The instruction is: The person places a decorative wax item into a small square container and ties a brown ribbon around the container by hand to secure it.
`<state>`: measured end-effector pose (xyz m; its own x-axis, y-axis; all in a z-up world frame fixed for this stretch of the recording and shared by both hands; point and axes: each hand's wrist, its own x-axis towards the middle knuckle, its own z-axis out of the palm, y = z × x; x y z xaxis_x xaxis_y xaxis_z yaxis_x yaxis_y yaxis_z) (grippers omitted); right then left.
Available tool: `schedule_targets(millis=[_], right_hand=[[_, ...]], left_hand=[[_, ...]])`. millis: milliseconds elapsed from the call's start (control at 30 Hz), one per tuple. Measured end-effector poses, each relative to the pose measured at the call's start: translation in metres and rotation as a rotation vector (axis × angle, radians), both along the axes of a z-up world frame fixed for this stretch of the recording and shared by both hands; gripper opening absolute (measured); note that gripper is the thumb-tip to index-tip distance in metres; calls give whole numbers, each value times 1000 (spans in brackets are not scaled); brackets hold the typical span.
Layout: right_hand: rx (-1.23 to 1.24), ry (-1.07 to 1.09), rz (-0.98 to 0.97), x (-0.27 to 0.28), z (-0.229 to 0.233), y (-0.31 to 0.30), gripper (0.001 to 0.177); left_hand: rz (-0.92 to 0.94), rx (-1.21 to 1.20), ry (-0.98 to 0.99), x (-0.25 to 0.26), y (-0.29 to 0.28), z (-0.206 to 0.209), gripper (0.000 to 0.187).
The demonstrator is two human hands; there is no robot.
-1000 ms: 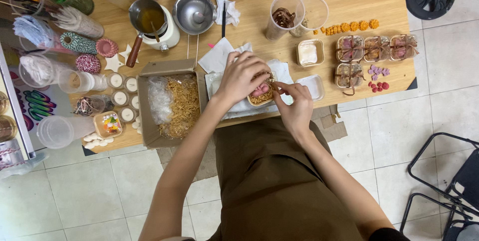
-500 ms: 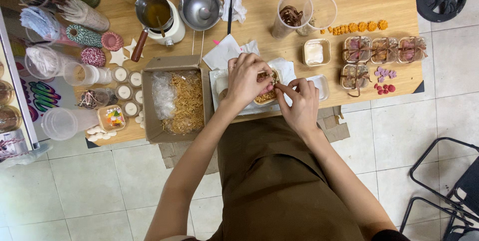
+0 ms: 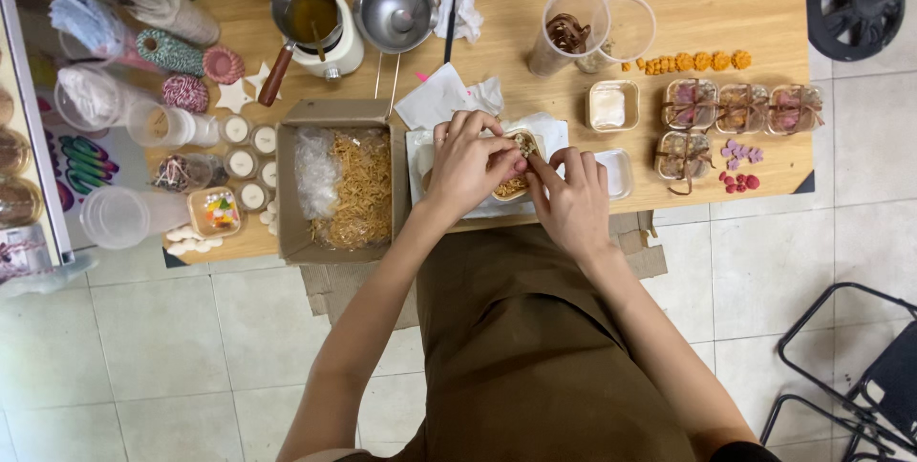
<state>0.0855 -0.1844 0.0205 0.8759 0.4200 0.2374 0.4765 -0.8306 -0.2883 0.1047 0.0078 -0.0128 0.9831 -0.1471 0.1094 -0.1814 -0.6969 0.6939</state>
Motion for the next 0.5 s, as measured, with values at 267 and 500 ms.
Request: schedule_targets(millis=[267,500], right_hand=[[106,9,21,2,1,-10,25],[130,-32,19,3,2,-10,17]], left_hand=[[102,-110,-39,-20,15,0,24],[460,-69,1,-67,58,16,20]])
